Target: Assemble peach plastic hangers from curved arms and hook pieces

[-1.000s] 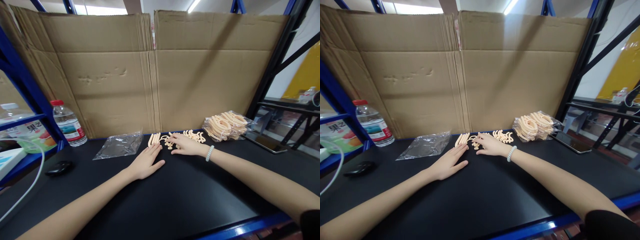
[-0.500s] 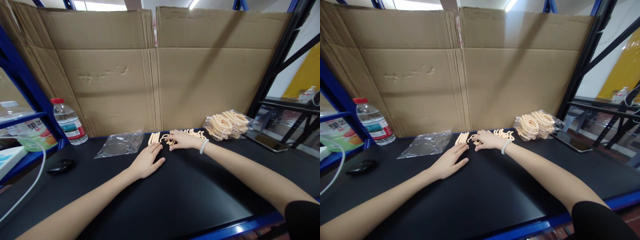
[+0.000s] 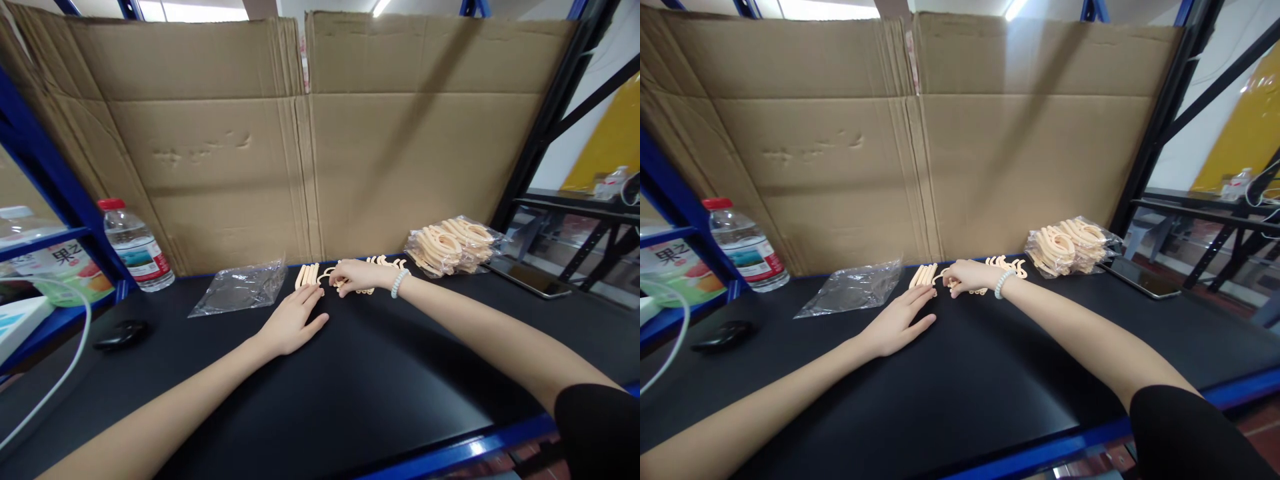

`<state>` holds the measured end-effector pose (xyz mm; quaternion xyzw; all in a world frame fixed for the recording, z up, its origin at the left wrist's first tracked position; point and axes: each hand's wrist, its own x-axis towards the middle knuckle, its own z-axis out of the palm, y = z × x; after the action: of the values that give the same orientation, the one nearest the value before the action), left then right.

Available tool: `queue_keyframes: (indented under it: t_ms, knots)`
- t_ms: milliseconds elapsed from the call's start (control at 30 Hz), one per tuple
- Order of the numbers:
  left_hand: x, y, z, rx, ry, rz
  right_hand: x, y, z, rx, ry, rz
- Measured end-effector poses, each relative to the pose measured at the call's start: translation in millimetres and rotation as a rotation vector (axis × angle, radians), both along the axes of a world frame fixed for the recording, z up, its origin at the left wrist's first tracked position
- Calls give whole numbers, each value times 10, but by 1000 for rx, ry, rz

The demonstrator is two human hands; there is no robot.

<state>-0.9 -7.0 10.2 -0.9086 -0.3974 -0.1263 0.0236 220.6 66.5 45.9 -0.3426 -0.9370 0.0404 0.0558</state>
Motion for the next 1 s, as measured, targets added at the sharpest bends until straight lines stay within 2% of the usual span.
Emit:
queue_keyframes:
  t_ms: [233, 467, 700, 867, 1000]
  knots:
    - [-4, 11, -13, 0, -19, -19, 17, -64, -83, 6, 89, 1]
    - [-3, 9, -3, -10, -21, -17, 62, 15, -137, 55, 159, -45]
    - [-6, 6, 2, -15, -19, -11, 452, -130, -43, 111, 240, -25]
    - [0, 15, 2, -31, -27, -29, 629, -336, -178, 83, 231, 8]
    - [-2, 8, 11, -34, -31, -29, 629, -358, -267, 114, 261, -15]
